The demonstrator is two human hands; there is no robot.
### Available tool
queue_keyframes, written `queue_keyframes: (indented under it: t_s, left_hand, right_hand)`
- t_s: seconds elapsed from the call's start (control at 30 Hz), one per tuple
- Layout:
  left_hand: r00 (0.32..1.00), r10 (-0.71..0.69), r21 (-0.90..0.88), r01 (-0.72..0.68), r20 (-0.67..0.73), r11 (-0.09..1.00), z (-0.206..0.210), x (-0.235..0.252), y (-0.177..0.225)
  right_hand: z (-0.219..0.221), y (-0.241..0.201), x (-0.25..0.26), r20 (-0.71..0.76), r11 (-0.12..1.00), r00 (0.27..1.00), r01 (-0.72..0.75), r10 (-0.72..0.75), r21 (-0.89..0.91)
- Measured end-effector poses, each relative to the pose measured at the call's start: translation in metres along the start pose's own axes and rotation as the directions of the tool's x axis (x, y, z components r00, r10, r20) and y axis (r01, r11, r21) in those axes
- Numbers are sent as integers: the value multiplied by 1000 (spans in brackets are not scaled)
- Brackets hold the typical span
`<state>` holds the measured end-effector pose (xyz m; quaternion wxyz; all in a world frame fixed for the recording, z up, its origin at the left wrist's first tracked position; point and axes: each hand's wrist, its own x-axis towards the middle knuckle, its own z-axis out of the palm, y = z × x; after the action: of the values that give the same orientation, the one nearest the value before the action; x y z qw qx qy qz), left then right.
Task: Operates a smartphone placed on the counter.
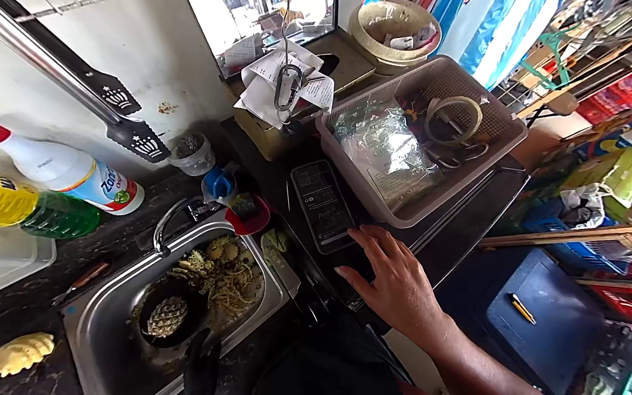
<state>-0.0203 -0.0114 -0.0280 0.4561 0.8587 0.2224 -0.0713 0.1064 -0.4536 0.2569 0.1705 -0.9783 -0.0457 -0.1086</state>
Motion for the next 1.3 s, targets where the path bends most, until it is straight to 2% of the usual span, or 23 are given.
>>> queue_keyframes:
  t_s: [1.3]
  left_hand:
    - [1000, -8, -29, 8, -2, 1000, -1, -1, 1]
  right_hand:
    - [0, -1, -3, 23, 1000, 1000, 1, -1, -1]
